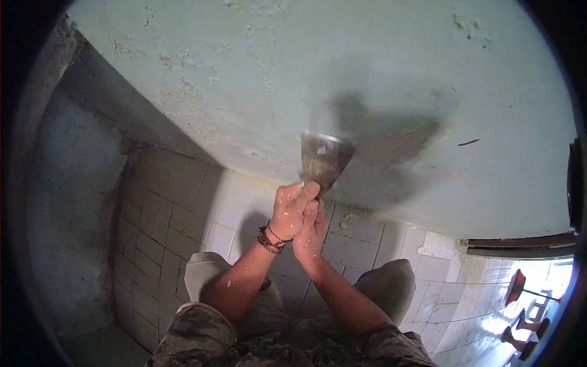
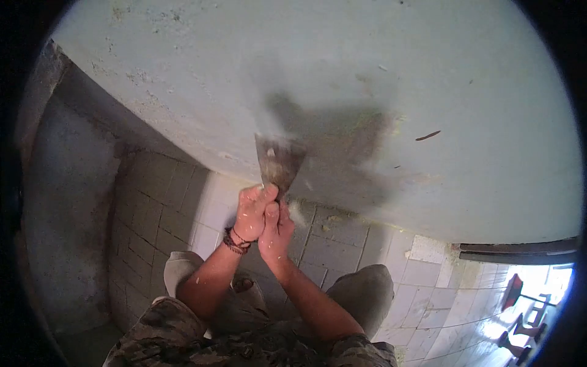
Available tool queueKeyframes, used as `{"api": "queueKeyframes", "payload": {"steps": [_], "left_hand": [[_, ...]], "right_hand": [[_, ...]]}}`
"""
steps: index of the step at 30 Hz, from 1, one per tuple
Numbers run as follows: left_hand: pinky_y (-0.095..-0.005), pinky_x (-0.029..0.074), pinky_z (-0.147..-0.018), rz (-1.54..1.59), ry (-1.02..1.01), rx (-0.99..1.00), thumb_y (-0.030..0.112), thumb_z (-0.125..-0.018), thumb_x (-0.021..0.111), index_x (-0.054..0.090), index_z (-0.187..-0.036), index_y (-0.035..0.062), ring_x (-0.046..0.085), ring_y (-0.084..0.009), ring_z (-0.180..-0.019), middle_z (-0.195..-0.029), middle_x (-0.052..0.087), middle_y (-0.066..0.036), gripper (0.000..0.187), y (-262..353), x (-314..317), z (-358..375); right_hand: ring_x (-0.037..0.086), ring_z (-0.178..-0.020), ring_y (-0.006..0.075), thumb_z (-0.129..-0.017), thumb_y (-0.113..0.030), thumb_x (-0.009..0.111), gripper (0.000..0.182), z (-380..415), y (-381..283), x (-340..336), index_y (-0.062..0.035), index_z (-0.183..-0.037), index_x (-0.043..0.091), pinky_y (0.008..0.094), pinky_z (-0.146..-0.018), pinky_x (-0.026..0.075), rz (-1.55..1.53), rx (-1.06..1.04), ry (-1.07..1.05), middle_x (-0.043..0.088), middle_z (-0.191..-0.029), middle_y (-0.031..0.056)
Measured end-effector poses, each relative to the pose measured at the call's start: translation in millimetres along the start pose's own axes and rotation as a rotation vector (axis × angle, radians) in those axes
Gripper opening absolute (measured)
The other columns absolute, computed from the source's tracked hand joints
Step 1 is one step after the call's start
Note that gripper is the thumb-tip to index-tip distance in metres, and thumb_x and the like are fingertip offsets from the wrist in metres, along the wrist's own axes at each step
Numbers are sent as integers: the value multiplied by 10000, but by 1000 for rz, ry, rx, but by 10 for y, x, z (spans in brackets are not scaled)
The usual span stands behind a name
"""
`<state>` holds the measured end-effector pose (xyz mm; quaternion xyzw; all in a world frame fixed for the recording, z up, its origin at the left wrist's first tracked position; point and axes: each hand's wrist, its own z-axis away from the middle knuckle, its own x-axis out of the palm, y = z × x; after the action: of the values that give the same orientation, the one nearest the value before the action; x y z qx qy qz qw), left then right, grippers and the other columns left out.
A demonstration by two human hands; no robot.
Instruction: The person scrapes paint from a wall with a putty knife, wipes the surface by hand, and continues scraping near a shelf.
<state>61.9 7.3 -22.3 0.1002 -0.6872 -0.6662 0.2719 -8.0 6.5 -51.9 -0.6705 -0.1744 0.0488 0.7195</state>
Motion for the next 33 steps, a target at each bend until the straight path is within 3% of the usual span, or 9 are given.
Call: {"api": "queueKeyframes", "payload": {"steps": [5,7,13,16,21,25,29,32,33], "left_hand": [[-205,326,-466,-103,-8,76,255,-920,533,518,-649,24,383,-22,-573,-575,463,62,356,79,66,46],[-219,282,-455,23,-1,29,220,-921,522,470,-598,58,334,-25,-548,-565,413,75,366,122,103,72],[-213,292,-449,11,22,55,210,-924,514,484,-626,51,356,-30,-534,-547,436,56,339,176,162,33],[-209,301,-461,115,6,-45,201,-924,513,505,-656,47,368,-33,-548,-569,442,59,309,315,189,27],[-207,325,-463,-138,8,93,271,-917,538,494,-621,47,370,-24,-551,-569,462,56,374,-92,83,51],[-187,267,-462,21,6,-73,231,-925,518,458,-608,84,336,-6,-569,-596,411,81,354,311,194,74],[-195,272,-450,-1,-2,-2,243,-930,505,482,-614,80,348,-6,-545,-587,409,82,356,89,133,74],[-218,314,-462,49,43,-45,256,-912,543,460,-605,55,356,-30,-559,-563,428,57,376,346,210,34],[-222,323,-462,-129,52,94,257,-913,541,465,-609,48,366,-34,-556,-559,436,51,377,442,198,-15]], "right_hand": [[543,-879,156,-948,-337,428,423,16,47,-53,45,-1101,526,298,-768,439,11,59,-4,609,-960,120],[540,-886,151,-948,-338,429,431,57,33,-77,47,-1116,520,297,-773,439,-8,58,-21,608,-961,122],[530,-882,141,-949,-320,429,405,-36,-151,-47,35,-1122,519,288,-772,439,-127,55,-16,610,-959,111],[521,-852,130,-951,-306,429,380,30,-224,-132,35,-1088,528,271,-747,440,66,-10,-105,607,-924,98],[505,-811,108,-948,-302,437,363,51,21,-118,39,-1026,534,260,-702,439,-75,96,8,590,-850,86],[503,-830,102,-950,-302,435,372,73,-260,-127,45,-1040,530,256,-707,438,-47,94,-41,592,-881,72],[484,-850,92,-952,-306,431,370,83,-69,-104,34,-1068,520,247,-716,430,-142,133,-37,572,-926,53],[475,-850,90,-953,-311,426,371,-42,-364,-86,25,-1082,515,247,-718,426,-155,102,-97,564,-922,49],[473,-848,89,-955,-313,421,370,-20,-449,-106,21,-1085,515,246,-719,424,-142,50,-167,562,-912,47]]}}
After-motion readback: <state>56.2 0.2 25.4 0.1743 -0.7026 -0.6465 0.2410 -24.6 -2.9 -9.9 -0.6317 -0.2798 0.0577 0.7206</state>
